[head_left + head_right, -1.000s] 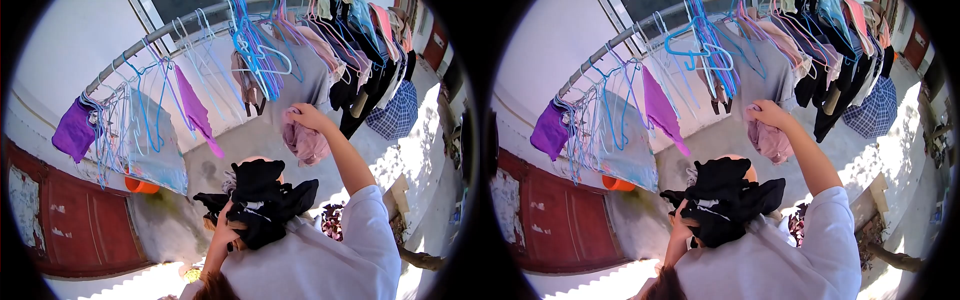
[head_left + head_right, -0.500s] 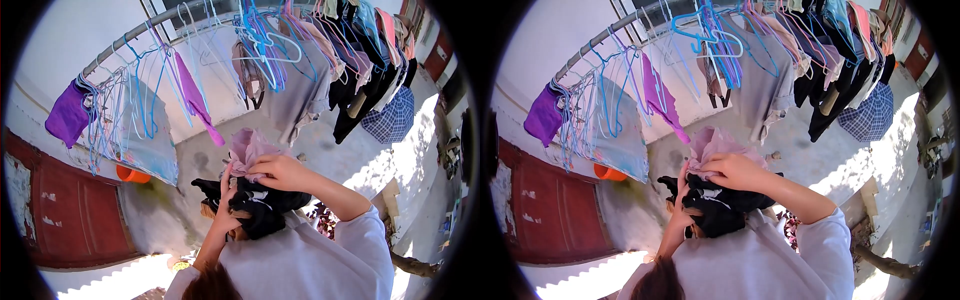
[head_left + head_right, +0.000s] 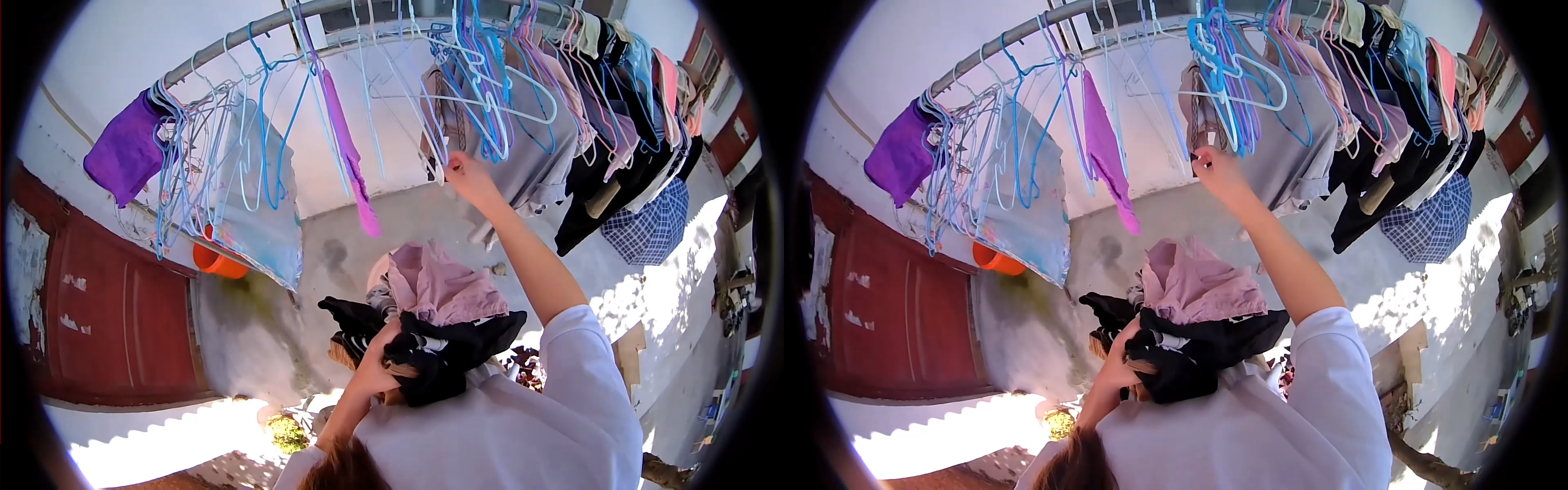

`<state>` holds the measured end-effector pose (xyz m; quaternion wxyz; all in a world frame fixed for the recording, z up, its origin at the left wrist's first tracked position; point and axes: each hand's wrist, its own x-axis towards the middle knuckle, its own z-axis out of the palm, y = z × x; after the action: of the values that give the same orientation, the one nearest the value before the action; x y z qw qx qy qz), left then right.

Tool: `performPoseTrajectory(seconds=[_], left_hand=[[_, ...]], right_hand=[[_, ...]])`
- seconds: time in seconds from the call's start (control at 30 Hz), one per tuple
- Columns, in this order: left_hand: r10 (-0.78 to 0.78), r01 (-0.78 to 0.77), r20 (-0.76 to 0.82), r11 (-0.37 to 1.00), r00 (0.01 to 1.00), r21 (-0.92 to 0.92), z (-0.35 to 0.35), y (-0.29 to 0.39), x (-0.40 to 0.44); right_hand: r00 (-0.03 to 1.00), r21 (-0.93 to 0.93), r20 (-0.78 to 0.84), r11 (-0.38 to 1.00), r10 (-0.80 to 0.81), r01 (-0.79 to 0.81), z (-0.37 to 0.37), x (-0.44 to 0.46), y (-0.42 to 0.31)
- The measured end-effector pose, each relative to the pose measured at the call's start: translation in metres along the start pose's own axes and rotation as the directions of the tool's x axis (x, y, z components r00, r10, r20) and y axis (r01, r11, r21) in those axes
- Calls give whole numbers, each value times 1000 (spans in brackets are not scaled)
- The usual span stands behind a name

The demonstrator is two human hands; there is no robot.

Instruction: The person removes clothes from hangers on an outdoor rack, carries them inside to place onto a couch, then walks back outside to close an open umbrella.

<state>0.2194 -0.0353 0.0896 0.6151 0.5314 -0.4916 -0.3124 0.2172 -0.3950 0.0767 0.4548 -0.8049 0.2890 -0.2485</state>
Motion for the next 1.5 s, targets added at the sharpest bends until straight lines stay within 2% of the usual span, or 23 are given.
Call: performPoseTrajectory(seconds=[0.03, 0.13, 0.23, 0.27, 0.37, 0.4, 0.47, 0.5, 0.57, 0.63, 0.7, 0.73, 0.83, 1.03, 1.13, 1.23, 1.33, 1.43, 1.5], left_hand=[[0, 0, -26, 1000, 1000, -4, 0, 2, -2], [-28, 24, -97, 999, 995, -37, -2, 4, -10], [-87, 81, -122, 995, 989, -53, -7, 4, -18], [-84, 77, -115, 995, 990, -63, -9, 2, -20], [-142, 117, -177, 983, 974, -144, -10, -5, -33], [-176, 139, -207, 973, 962, -182, -10, -8, -37], [-149, 125, -215, 985, 965, -120, -16, -12, -41], [-132, 115, -217, 989, 967, -90, -18, -13, -41], [-141, 121, -227, 987, 964, -103, -18, -13, -40], [-156, 131, -226, 984, 962, -123, -18, -12, -39], [-170, 140, -216, 979, 961, -148, -18, -13, -38], [-224, 198, -188, 969, 956, -150, -19, -10, -34], [-107, 106, -146, 994, 983, -12, -19, -13, -29], [-96, 82, -129, 990, 987, -114, -13, -7, -27], [-153, 141, -101, 983, 983, -117, -12, -9, -29], [-130, 127, -60, 991, 990, -53, -18, -19, -34], [-58, 55, -74, 998, 996, -30, -19, -18, -34], [-92, 89, -64, 995, 994, -52, -22, -13, -36], [-68, 63, -80, 996, 994, -71, -22, -12, -36]], right_hand=[[968, -138, -217, 986, -124, 95, 6, 29, 27], [908, -277, -371, 957, -194, 91, 14, 79, 24], [816, -482, -505, 876, -282, 4, 25, 121, 4], [845, -355, -506, 935, -175, -20, 25, 130, -2], [930, -163, -360, 986, -77, 19, 32, 160, 11], [914, -303, -395, 953, -95, -32, 43, 162, 14], [944, -117, -330, 993, -11, -29, 79, 176, 77], [960, -298, -278, 953, -33, -53, 79, 152, 65], [982, -633, -171, 773, -77, -49, 78, 100, 34], [972, -645, -223, 759, -71, -93, 80, 66, 33], [952, -762, -211, 648, -224, -16, 76, 47, 42], [936, -812, -194, 584, -295, 16, 74, 39, 45], [910, -879, -185, 477, -370, 15, 64, 20, 46], [935, -919, -156, 394, -319, -19, 59, 5, 58], [962, -943, -65, 331, -267, 29, 62, -6, 48], [980, -931, 6, 357, -197, 77, 66, -14, 48], [973, -906, 70, 395, -220, 154, 65, -19, 56], [986, -934, 66, 340, -151, 115, 59, -28, 61], [995, -945, 102, 310, -18, 102, 54, -33, 56]])
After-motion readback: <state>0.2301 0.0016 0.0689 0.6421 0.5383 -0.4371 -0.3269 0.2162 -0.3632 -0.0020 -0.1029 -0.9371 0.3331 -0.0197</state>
